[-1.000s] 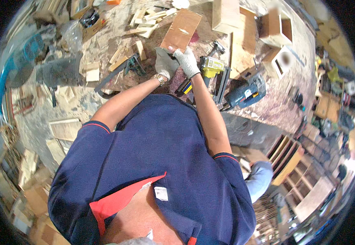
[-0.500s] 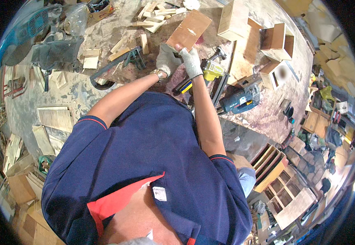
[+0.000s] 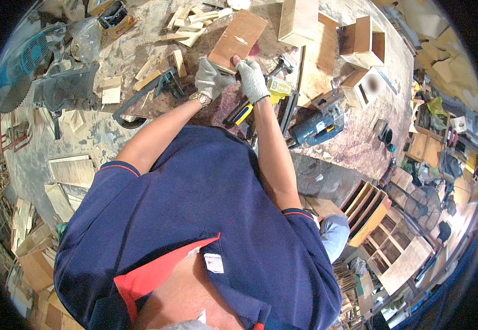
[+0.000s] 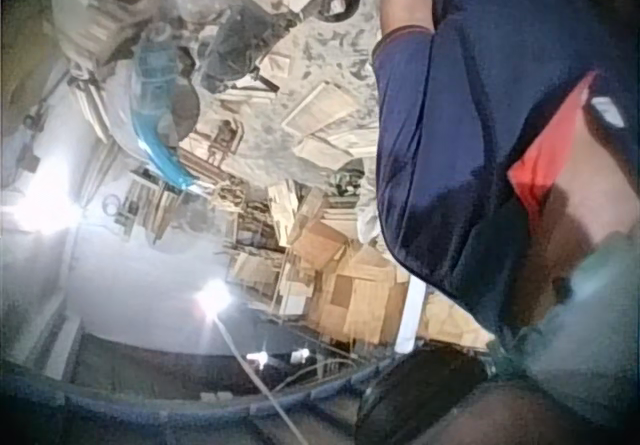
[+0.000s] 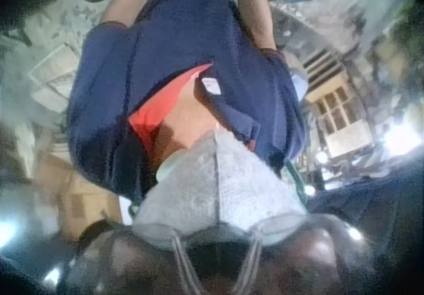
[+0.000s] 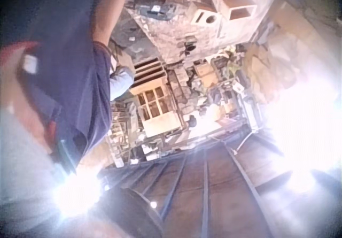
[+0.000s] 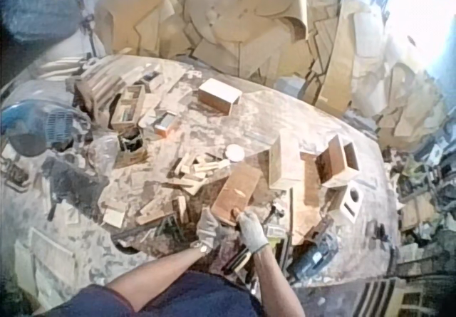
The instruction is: The person uses a nail gun to assemble small wooden boxes on a workbench. They pick up wooden pieces, align them, and fasten them together, then place the finished boxes aside.
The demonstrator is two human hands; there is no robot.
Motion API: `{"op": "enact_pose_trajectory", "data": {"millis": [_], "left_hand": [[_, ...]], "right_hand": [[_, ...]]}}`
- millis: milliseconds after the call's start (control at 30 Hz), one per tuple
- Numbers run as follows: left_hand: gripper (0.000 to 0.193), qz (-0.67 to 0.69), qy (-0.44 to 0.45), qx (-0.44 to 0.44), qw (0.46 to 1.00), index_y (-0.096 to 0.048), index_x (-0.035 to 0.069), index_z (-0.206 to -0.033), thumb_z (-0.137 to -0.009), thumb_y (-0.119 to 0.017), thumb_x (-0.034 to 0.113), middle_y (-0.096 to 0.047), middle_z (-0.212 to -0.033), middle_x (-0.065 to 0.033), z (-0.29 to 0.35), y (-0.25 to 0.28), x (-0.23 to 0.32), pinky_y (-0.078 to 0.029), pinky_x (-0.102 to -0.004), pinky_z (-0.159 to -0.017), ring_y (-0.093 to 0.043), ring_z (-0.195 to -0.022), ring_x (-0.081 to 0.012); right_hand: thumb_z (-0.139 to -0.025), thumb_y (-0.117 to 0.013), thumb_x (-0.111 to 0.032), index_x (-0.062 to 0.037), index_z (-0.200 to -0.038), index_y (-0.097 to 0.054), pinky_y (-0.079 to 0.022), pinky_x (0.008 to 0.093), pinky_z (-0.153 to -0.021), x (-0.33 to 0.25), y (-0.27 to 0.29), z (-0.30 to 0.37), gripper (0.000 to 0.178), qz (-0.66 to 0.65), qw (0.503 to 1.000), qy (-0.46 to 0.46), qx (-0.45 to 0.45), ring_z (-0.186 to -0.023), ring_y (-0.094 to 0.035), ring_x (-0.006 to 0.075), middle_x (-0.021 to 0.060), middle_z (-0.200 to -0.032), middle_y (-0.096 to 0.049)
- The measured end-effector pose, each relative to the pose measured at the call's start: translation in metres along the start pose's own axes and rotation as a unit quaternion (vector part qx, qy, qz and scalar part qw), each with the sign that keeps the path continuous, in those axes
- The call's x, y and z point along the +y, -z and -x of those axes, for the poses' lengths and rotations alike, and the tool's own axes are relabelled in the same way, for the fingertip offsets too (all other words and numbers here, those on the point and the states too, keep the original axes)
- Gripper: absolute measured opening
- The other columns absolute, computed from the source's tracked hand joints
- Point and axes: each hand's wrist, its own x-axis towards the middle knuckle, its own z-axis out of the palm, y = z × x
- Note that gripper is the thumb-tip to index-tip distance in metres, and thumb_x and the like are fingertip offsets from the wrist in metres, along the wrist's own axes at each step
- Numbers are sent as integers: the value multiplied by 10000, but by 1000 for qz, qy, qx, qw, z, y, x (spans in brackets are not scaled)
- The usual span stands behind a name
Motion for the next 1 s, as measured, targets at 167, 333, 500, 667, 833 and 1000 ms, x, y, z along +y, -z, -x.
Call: {"op": "enact_pose_trajectory", "data": {"millis": [167,333,500,667,833,1000], "left_hand": [[1116,14,37,-25,999,-447,31,-1227,-441,-951,643,-635,-1145,-176,-3,6,9,-596,-457,-796,-707,-976,-368],[1228,25,49,-40,998,-412,-44,-1333,-461,-944,638,-620,-1201,-207,-3,-1,8,-591,-465,-843,-693,-1054,-388],[1285,10,-56,19,998,-347,-112,-1436,-524,-913,595,-619,-1225,-221,-6,-23,-2,-532,-443,-983,-640,-1113,-377],[1109,-98,-154,30,983,-338,-69,-1438,-712,-774,647,-683,-1234,-149,-7,-20,-5,-431,-418,-1108,-664,-1120,-293],[1060,-86,-115,20,989,-321,-39,-1454,-789,-703,693,-709,-1242,-106,-3,-14,4,-372,-430,-1157,-661,-1157,-262],[1049,-137,-128,4,982,-307,-9,-1461,-775,-755,646,-682,-1283,-137,-5,-21,0,-352,-435,-1170,-611,-1236,-256]], "right_hand": [[-1021,-645,-375,36,-1113,-722,-449,296,-732,-4,1,3,429,-3,999,26,-25,-812,-563,110,17,-911,-685],[-1031,-627,-376,65,-1204,-696,-473,301,-885,-11,2,8,479,38,998,9,-39,-962,-601,135,63,-1057,-715],[-1035,-619,-370,74,-1233,-676,-465,303,-920,-16,2,12,489,45,998,7,-41,-1001,-601,149,65,-1093,-711],[-1038,-616,-369,68,-1232,-675,-459,299,-929,-25,1,15,482,65,997,12,-45,-1013,-597,146,55,-1101,-710],[-1039,-620,-369,52,-1223,-686,-460,293,-898,-34,-3,23,465,80,996,-6,-32,-994,-587,132,41,-1087,-707],[-1036,-632,-367,36,-1232,-690,-462,285,-869,-35,-4,23,451,71,997,15,-35,-963,-576,116,26,-1064,-705]]}}
